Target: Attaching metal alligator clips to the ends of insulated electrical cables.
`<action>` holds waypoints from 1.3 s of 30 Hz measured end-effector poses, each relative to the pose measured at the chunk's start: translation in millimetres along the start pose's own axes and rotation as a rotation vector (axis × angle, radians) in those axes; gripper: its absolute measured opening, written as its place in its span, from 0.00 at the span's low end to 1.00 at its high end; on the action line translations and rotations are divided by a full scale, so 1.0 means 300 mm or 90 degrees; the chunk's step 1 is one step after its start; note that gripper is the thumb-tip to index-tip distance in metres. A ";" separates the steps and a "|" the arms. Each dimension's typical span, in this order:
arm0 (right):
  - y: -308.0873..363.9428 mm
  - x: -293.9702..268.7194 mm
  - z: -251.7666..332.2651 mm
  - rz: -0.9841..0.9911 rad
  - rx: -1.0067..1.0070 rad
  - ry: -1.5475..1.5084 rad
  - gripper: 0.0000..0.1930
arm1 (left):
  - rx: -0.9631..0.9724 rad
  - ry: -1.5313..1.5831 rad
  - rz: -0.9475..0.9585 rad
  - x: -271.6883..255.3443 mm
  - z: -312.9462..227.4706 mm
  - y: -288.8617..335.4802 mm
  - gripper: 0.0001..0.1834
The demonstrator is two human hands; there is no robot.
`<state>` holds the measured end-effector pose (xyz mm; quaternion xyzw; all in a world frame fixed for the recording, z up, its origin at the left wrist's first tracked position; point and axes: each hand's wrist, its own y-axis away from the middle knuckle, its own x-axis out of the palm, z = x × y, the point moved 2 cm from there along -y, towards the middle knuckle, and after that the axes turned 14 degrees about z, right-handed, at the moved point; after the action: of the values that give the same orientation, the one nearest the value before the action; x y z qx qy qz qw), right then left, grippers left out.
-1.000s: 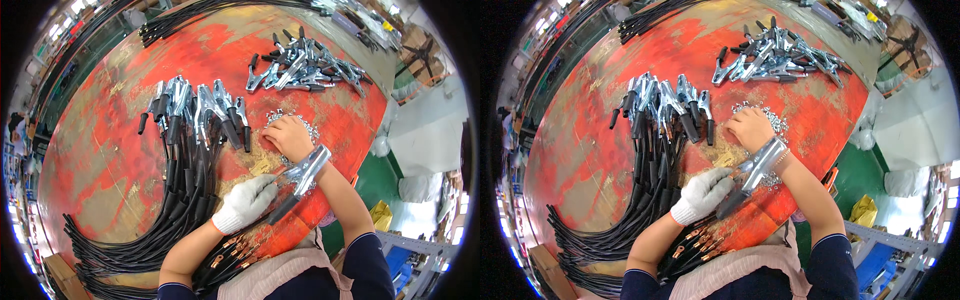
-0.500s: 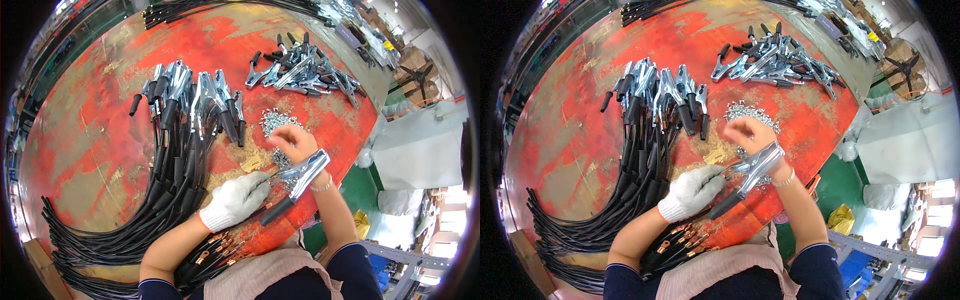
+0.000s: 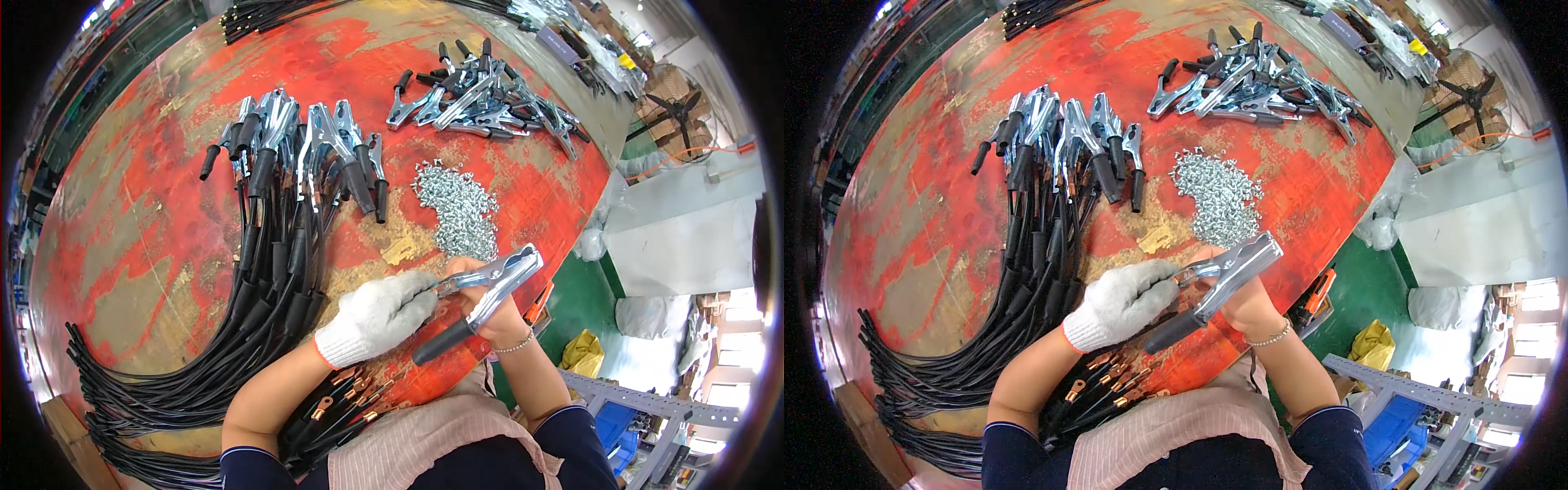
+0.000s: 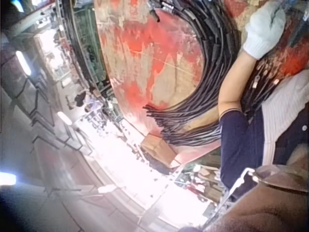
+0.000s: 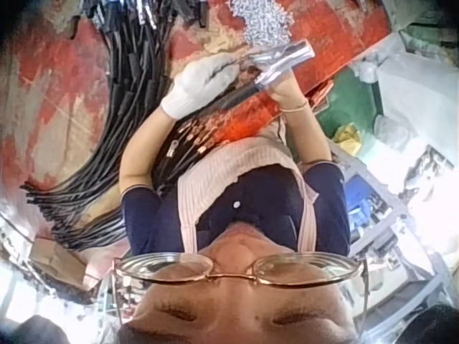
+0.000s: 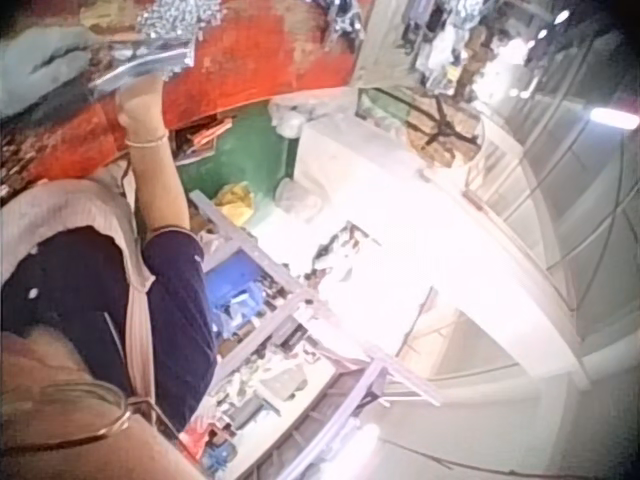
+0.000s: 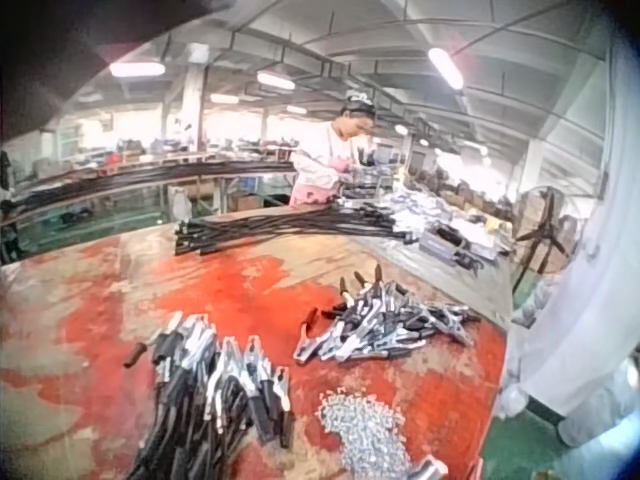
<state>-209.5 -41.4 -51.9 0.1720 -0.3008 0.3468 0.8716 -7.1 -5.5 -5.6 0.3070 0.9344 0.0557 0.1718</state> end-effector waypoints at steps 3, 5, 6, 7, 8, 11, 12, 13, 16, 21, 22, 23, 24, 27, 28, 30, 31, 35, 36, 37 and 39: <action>0.012 0.014 0.018 0.009 -0.069 0.073 0.12 | -0.020 0.056 -0.038 0.007 -0.014 0.007 0.17; 0.013 0.065 0.041 -0.008 -0.096 0.185 0.14 | -0.051 -0.141 -0.042 -0.009 -0.055 0.014 0.17; 0.023 0.058 0.041 -0.016 -0.072 0.221 0.14 | -0.061 -0.237 -0.041 -0.010 -0.068 0.009 0.18; 0.031 0.046 0.042 -0.024 -0.049 0.257 0.14 | -0.020 -0.289 -0.051 -0.004 -0.062 0.002 0.18; 0.044 0.038 0.045 -0.032 -0.025 0.292 0.14 | 0.022 -0.339 -0.061 0.003 -0.046 -0.005 0.18; 0.052 0.007 0.086 -0.148 0.000 0.659 0.09 | 0.066 -0.222 -0.179 -0.009 -0.009 -0.011 0.18; 0.042 0.005 0.098 -0.179 -0.022 0.821 0.08 | 0.069 -0.139 -0.230 -0.020 -0.001 -0.009 0.19; 0.035 0.022 0.105 -0.166 -0.048 0.970 0.05 | -0.005 0.080 -0.218 -0.027 0.015 -0.005 0.18; 0.049 0.009 0.055 -0.123 -0.081 1.098 0.04 | 0.014 0.646 -0.133 -0.040 0.080 -0.021 0.20; 0.039 -0.003 0.028 -0.153 -0.125 1.153 0.06 | -0.031 0.648 -0.139 -0.029 0.075 -0.035 0.20; 0.033 -0.001 0.025 -0.163 -0.140 1.159 0.06 | -0.023 0.641 -0.122 -0.026 0.084 -0.035 0.20; 0.030 0.000 0.023 -0.172 -0.156 1.165 0.07 | -0.016 0.633 -0.106 -0.023 0.090 -0.035 0.20; 0.027 -0.002 0.021 -0.167 -0.147 1.166 0.07 | -0.025 0.587 -0.113 -0.020 0.092 -0.037 0.20; 0.017 -0.002 0.017 -0.148 -0.131 1.176 0.07 | -0.044 0.506 -0.111 -0.003 0.092 -0.041 0.20; 0.014 -0.002 0.021 -0.138 -0.134 1.184 0.07 | -0.033 0.493 -0.099 0.000 0.087 -0.040 0.21; 0.004 -0.001 0.031 -0.116 -0.132 1.204 0.07 | -0.008 0.468 -0.075 0.006 0.076 -0.039 0.22; -0.003 -0.001 0.036 -0.104 -0.128 1.216 0.08 | -0.035 0.472 -0.054 0.003 0.058 -0.029 0.22; -0.013 -0.023 0.056 -0.067 -0.122 1.240 0.10 | -0.059 0.391 -0.062 0.018 0.031 -0.017 0.24; -0.015 -0.022 0.067 -0.087 -0.148 1.196 0.10 | -0.056 0.391 -0.062 0.017 0.030 -0.015 0.24; -0.018 -0.018 0.081 -0.107 -0.173 1.152 0.11 | -0.054 0.392 -0.061 0.015 0.028 -0.013 0.24; -0.018 0.003 0.104 -0.164 -0.177 1.022 0.13 | -0.050 0.378 -0.061 0.012 0.030 -0.011 0.23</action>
<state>-217.7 -60.6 -28.0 -0.2046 0.3957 0.2215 0.8675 -8.6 -6.1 -15.7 0.2262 0.9543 0.1706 -0.0949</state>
